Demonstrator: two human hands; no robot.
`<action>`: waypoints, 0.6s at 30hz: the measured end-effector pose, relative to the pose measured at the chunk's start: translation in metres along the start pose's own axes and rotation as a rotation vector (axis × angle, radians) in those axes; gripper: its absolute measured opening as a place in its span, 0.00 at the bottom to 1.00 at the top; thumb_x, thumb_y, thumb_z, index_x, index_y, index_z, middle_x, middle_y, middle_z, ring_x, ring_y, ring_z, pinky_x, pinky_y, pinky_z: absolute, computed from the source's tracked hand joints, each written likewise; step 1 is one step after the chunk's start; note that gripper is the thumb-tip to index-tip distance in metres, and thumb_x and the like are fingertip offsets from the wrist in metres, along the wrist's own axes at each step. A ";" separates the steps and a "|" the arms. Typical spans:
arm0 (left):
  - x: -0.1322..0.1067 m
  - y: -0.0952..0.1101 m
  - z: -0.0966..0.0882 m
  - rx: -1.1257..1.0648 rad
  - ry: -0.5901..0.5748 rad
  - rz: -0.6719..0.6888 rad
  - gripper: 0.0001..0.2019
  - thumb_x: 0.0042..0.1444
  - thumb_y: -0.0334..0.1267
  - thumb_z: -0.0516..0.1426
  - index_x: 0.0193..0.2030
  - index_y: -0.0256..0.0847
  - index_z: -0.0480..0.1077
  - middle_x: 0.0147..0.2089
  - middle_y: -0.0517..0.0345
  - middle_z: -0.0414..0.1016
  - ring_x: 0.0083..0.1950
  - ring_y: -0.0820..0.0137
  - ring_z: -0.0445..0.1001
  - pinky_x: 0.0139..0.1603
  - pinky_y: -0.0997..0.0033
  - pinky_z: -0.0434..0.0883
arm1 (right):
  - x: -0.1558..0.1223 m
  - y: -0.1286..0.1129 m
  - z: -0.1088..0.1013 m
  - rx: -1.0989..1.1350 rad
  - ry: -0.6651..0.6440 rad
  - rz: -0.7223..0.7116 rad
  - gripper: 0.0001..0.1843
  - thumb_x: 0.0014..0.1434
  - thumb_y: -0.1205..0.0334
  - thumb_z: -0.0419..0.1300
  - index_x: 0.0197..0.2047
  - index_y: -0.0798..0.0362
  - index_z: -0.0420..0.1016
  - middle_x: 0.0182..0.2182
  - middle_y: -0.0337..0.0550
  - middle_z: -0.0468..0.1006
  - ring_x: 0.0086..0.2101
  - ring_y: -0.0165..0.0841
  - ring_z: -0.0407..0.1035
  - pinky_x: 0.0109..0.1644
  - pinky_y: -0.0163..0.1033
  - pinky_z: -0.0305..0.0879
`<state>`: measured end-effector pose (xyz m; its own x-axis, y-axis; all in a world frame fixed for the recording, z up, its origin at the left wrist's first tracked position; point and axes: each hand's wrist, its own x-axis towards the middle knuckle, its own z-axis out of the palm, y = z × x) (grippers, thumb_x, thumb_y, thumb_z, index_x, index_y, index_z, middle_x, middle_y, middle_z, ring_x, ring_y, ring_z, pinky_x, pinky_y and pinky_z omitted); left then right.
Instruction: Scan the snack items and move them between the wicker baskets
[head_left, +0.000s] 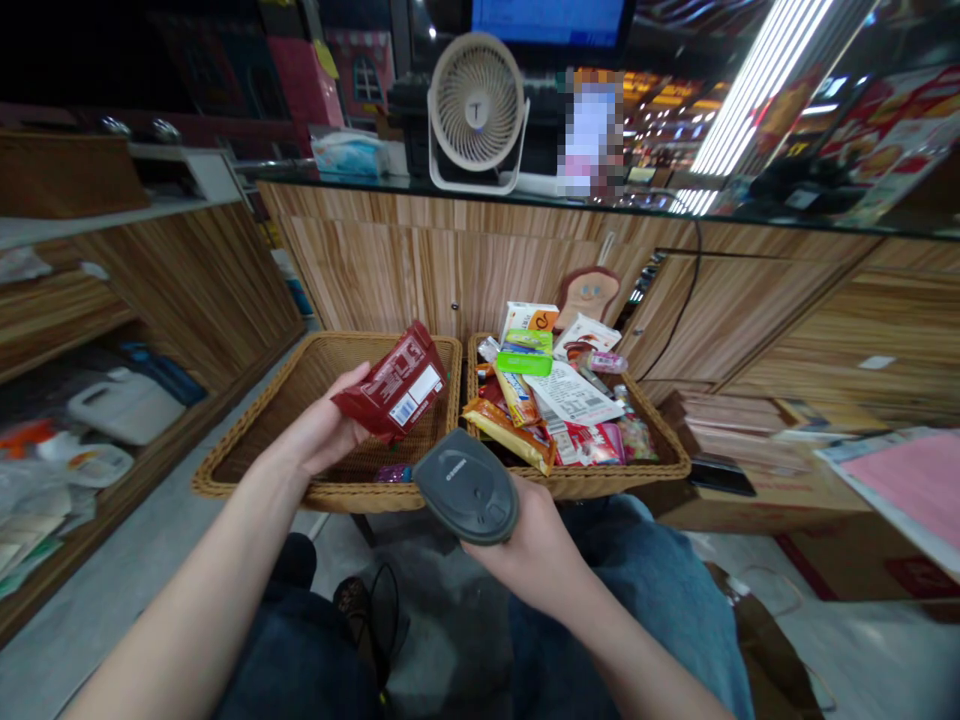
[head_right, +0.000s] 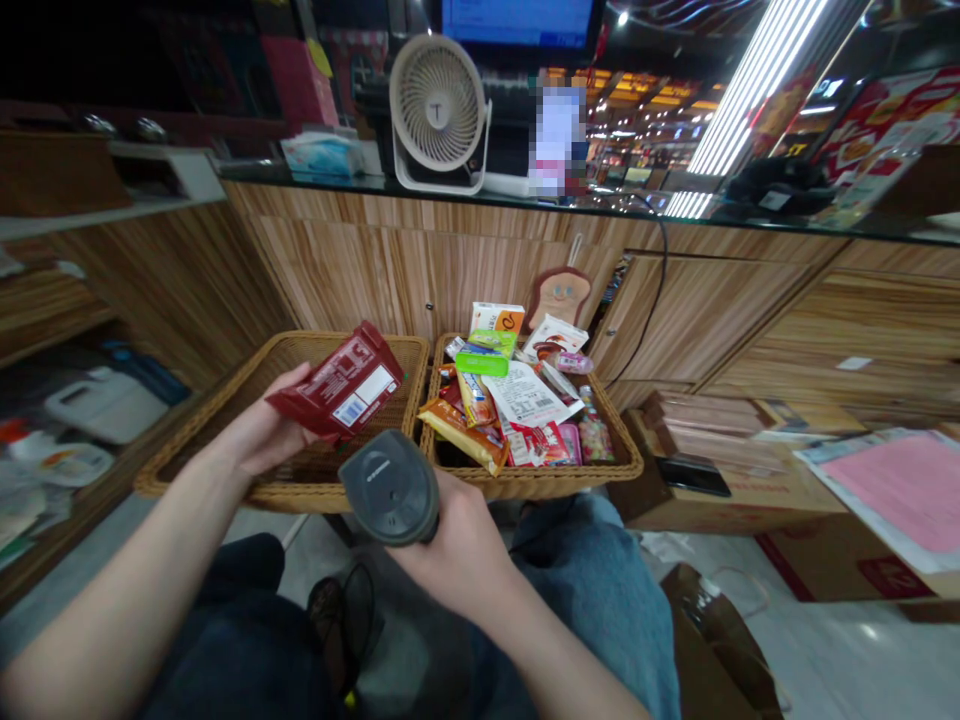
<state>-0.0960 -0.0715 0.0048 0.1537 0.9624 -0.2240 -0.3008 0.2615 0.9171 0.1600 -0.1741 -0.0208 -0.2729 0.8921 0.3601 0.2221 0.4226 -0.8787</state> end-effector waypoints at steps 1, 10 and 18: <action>0.000 -0.001 0.001 0.051 0.003 0.057 0.17 0.60 0.51 0.63 0.44 0.36 0.80 0.37 0.50 0.85 0.31 0.63 0.81 0.29 0.67 0.79 | 0.000 0.000 0.000 -0.003 0.014 -0.017 0.05 0.55 0.66 0.68 0.37 0.51 0.77 0.33 0.41 0.84 0.33 0.36 0.78 0.40 0.36 0.73; 0.016 0.019 0.065 0.844 -0.131 0.546 0.32 0.51 0.57 0.69 0.58 0.42 0.76 0.49 0.51 0.82 0.46 0.61 0.78 0.50 0.61 0.74 | -0.003 -0.007 -0.011 -0.045 0.172 -0.247 0.08 0.55 0.61 0.67 0.39 0.49 0.75 0.34 0.44 0.83 0.33 0.38 0.78 0.40 0.39 0.78; 0.080 0.022 0.176 1.428 -0.277 1.056 0.26 0.52 0.50 0.68 0.56 0.43 0.77 0.62 0.49 0.76 0.62 0.52 0.66 0.66 0.47 0.57 | -0.004 -0.007 -0.016 -0.049 0.254 -0.343 0.09 0.53 0.62 0.67 0.37 0.48 0.72 0.31 0.42 0.80 0.30 0.38 0.76 0.36 0.39 0.78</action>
<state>0.0748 -0.0015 0.0653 0.6364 0.5852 0.5025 0.5723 -0.7950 0.2011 0.1749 -0.1782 -0.0115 -0.1011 0.7071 0.6998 0.2040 0.7032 -0.6811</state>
